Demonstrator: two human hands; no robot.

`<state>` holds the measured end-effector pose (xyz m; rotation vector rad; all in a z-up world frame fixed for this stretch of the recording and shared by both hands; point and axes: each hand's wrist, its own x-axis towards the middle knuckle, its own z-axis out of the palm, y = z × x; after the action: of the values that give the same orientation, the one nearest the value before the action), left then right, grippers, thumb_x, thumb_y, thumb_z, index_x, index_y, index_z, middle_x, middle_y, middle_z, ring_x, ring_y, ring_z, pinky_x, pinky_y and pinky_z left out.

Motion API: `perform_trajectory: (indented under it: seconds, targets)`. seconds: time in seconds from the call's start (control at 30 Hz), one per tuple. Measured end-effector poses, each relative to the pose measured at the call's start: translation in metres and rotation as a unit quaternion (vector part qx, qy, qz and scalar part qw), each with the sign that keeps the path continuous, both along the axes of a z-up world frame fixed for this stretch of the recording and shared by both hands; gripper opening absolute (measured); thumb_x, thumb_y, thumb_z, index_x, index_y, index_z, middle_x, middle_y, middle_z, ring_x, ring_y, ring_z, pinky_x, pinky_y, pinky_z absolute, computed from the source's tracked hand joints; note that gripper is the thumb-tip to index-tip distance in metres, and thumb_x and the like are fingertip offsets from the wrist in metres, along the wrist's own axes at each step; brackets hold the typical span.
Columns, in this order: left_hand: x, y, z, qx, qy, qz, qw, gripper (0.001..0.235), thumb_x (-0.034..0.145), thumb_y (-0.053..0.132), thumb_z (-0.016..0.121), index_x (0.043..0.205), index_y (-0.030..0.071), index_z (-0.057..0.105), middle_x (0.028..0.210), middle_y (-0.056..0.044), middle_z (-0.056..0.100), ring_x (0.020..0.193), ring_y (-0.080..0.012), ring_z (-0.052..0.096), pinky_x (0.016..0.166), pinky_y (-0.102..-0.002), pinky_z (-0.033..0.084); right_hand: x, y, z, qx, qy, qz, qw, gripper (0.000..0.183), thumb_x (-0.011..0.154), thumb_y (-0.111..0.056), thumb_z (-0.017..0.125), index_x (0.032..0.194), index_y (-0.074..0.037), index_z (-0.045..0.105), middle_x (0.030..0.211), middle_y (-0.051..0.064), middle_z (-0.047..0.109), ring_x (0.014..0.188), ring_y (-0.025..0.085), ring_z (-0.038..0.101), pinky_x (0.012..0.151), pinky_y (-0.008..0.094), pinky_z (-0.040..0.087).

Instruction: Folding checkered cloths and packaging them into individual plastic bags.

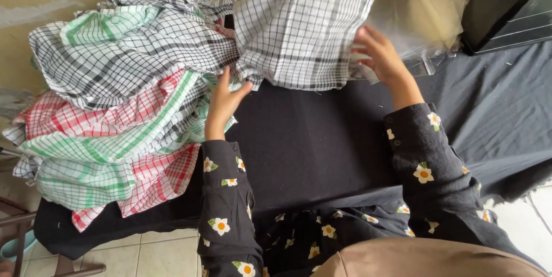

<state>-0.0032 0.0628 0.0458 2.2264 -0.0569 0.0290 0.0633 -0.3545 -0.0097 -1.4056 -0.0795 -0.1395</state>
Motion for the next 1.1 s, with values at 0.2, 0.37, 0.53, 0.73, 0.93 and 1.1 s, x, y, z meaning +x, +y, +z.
perform_trajectory:
  seconds: [0.2,0.37,0.53,0.73,0.93,1.1]
  targets:
    - [0.040,-0.011,-0.068,0.298,-0.149,0.088,0.939,0.056,0.087,0.064,0.069,0.115,0.015,0.065,0.120,-0.005,0.061,0.117,-0.0315,0.055,0.088,-0.058,0.049,-0.005,0.032,-0.012,-0.340,0.013,-0.035,0.940,0.116,0.084,-0.031,0.091,0.163,-0.011,0.007,0.101,0.011,0.077,0.089,0.027,0.076,0.074,0.043,0.058]
    - [0.065,-0.018,-0.087,0.127,-0.277,0.156,0.940,0.013,0.096,0.030,0.065,0.102,0.019,0.067,0.106,0.004,0.059,0.105,-0.0222,0.062,0.085,-0.044,0.053,0.006,0.022,-0.014,-0.038,-0.010,-0.081,0.996,0.087,0.097,0.003,0.055,0.162,-0.025,0.005,0.100,0.013,0.063,0.076,0.032,0.079,0.074,0.045,0.072]
    - [0.046,-0.021,-0.062,-0.067,-0.301,0.150,0.939,0.007,0.097,0.012,0.054,0.104,0.011,0.055,0.101,-0.010,0.061,0.098,-0.0339,0.066,0.082,-0.044,0.053,-0.009,0.013,0.004,-0.154,-0.025,-0.049,0.987,0.057,0.103,-0.021,0.078,0.147,-0.007,0.045,0.091,0.016,0.063,0.059,0.029,0.070,0.046,0.039,0.059]
    - [0.053,-0.016,-0.068,-0.149,-0.231,0.169,0.946,0.022,0.094,0.013,0.057,0.115,0.015,0.051,0.112,-0.009,0.059,0.099,-0.0274,0.062,0.083,-0.040,0.054,-0.039,0.061,0.035,-0.578,-0.011,0.180,0.796,0.068,0.050,-0.053,0.097,0.108,-0.023,0.078,0.087,0.005,0.074,0.089,0.033,0.073,0.090,0.047,0.055]
    - [0.049,0.000,-0.064,-0.092,-0.098,0.139,0.981,0.046,0.079,0.015,0.078,0.124,0.011,0.071,0.110,-0.012,0.073,0.090,-0.0217,0.070,0.072,-0.033,0.058,-0.029,0.041,0.026,-0.520,-0.208,0.081,0.825,0.015,0.085,-0.019,0.082,0.096,-0.011,0.076,0.093,0.014,0.073,0.092,0.042,0.070,0.085,0.054,0.054]
    - [0.035,0.004,-0.021,-0.154,-0.464,0.152,0.859,0.030,0.088,-0.014,0.056,0.105,0.008,0.067,0.108,-0.007,0.068,0.099,-0.0226,0.068,0.077,-0.033,0.061,-0.028,0.018,0.043,-0.324,-0.289,-0.126,0.892,0.022,0.104,0.013,0.065,0.113,-0.004,0.055,0.089,0.008,0.059,0.072,0.016,0.049,0.064,0.031,0.040]
